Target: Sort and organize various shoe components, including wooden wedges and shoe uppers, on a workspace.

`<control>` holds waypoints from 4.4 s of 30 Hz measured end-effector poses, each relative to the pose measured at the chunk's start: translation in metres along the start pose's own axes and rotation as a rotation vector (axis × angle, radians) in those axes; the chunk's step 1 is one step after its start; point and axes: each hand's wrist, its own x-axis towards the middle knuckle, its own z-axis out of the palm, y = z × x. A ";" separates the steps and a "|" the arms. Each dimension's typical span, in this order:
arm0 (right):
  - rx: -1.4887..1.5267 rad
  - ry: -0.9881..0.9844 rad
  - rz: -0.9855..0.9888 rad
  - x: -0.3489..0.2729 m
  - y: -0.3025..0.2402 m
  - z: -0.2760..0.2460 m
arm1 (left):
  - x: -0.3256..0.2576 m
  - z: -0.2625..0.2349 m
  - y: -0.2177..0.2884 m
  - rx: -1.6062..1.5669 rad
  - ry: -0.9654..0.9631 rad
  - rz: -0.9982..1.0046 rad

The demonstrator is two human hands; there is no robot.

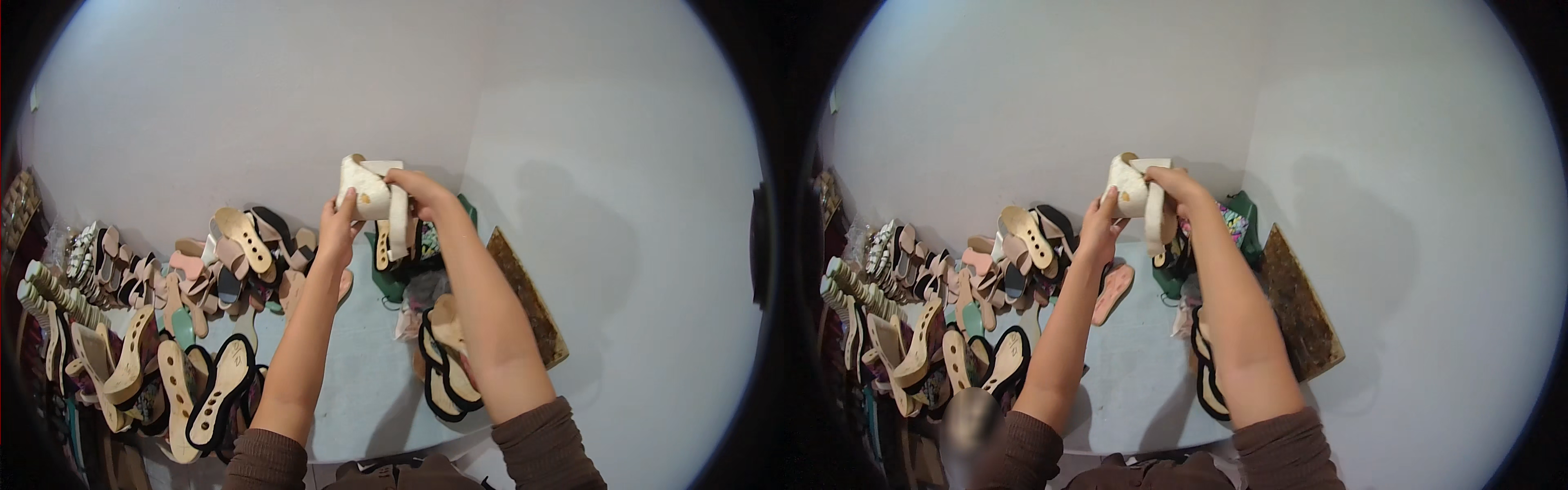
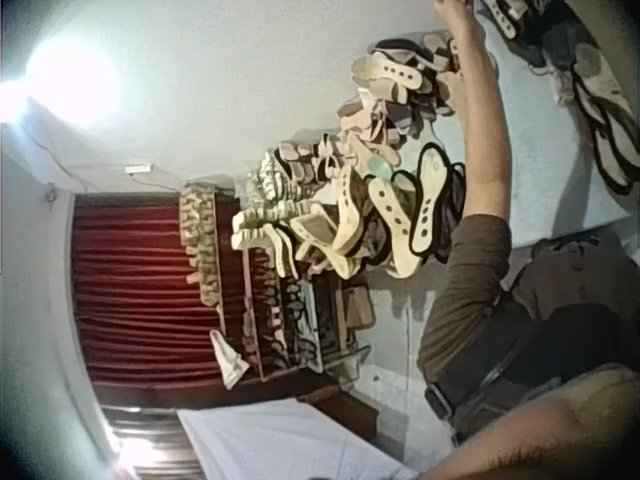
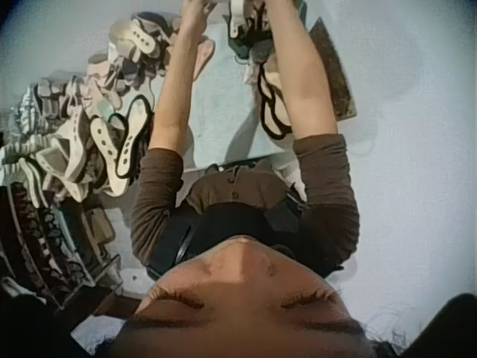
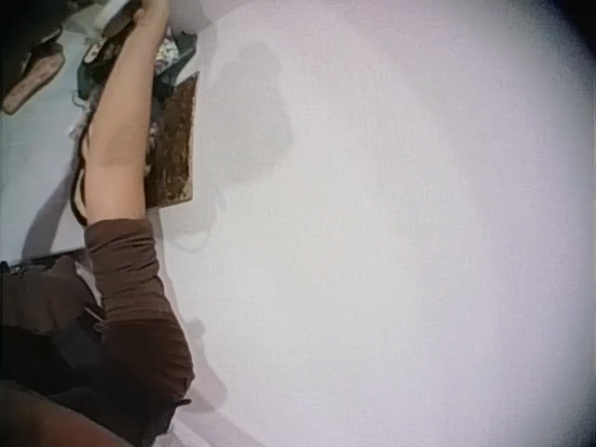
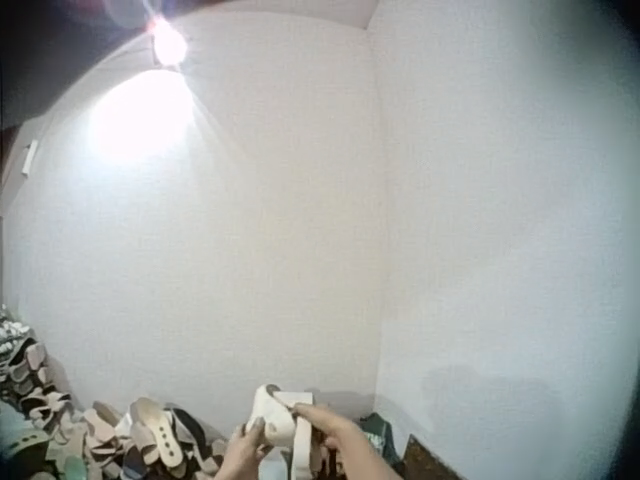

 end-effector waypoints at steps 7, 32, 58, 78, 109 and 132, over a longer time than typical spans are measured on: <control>-0.167 -0.030 -0.181 -0.015 -0.001 -0.093 | 0.047 0.059 -0.056 0.202 -0.164 0.001; -0.076 0.297 -0.177 0.082 0.163 -0.236 | 0.102 0.116 -0.220 1.040 -0.198 0.183; -1.462 0.309 -0.659 0.037 0.166 -0.174 | 0.078 0.064 -0.237 1.079 -0.286 0.354; -0.786 0.380 -0.600 0.077 0.167 -0.164 | 0.077 0.055 -0.193 0.771 -0.383 0.287; -1.653 0.139 -0.222 0.048 0.119 -0.143 | 0.064 0.019 -0.180 1.251 -0.200 0.300; -1.474 -0.690 0.080 0.101 0.192 0.136 | -0.046 -0.175 -0.148 1.317 0.541 -0.291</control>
